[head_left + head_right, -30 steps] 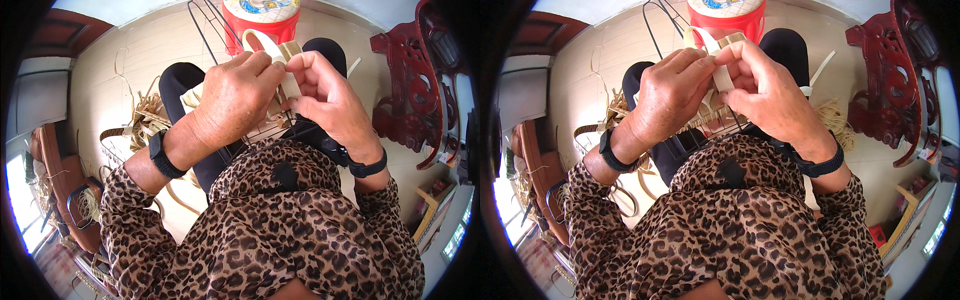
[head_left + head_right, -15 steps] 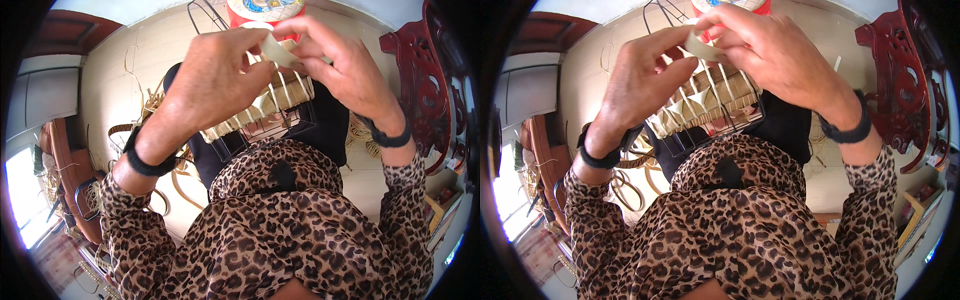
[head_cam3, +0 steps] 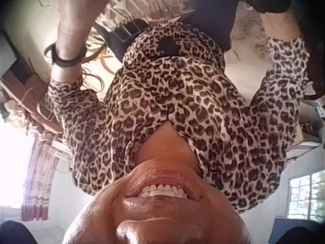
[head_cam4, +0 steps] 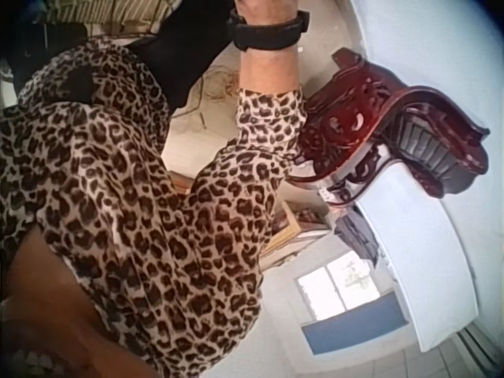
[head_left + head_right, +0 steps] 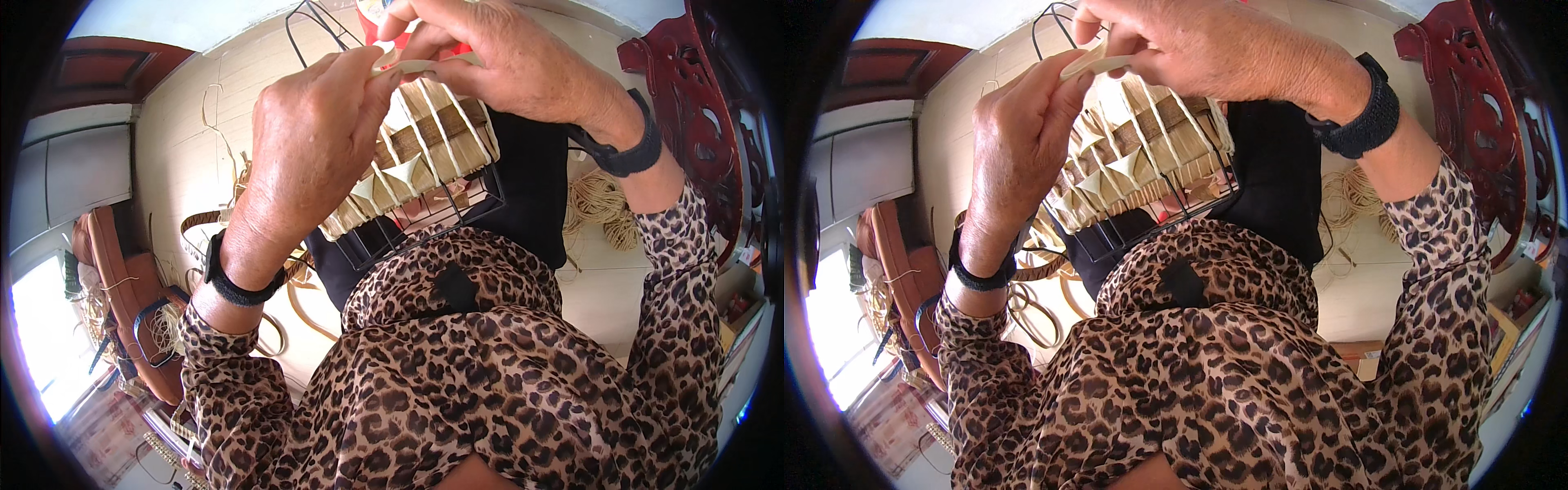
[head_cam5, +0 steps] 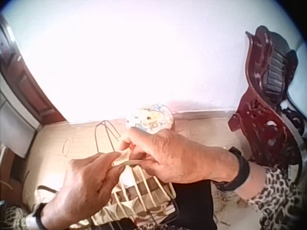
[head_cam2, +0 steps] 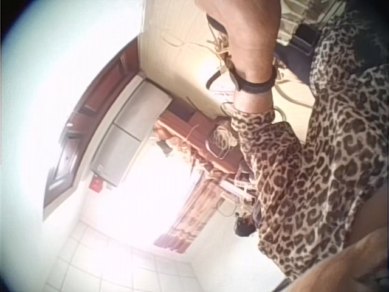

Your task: The person weaves a basket by threading strips of light-colored material through a vertical wire frame. They use their hands to guide the strips over and under the frame, occasionally pulling them tight and adjusting the position of previously woven sections.

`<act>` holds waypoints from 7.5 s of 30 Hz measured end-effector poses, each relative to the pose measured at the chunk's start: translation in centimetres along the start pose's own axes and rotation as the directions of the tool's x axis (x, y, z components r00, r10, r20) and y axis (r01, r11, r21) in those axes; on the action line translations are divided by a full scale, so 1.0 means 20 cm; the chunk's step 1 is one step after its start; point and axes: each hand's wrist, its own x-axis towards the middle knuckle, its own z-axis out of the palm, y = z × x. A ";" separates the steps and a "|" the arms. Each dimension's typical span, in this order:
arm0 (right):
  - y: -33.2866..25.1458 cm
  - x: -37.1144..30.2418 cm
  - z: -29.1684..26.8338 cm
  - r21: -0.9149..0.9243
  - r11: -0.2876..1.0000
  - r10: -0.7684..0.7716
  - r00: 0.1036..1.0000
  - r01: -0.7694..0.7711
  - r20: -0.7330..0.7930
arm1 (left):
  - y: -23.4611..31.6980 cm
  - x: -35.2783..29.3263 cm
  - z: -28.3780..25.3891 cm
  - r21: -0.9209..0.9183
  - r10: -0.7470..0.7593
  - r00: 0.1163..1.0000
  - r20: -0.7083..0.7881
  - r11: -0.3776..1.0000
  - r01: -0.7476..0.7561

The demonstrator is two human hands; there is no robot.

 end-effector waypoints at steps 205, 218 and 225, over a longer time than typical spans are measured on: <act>-0.26 -0.70 0.32 -0.494 0.853 0.039 0.964 -0.168 -0.261 | 0.18 -0.34 0.24 -0.055 -0.059 0.994 -0.089 0.997 0.055; -0.20 -0.64 0.33 -0.348 0.887 0.117 0.879 -0.302 -0.463 | 0.22 -0.41 0.26 -0.193 -0.026 0.959 -0.281 0.981 -0.030; -0.21 -0.57 0.35 -0.544 0.793 0.016 0.902 -0.275 -0.432 | 0.34 -0.44 0.31 -0.257 -0.007 0.961 -0.277 0.964 -0.067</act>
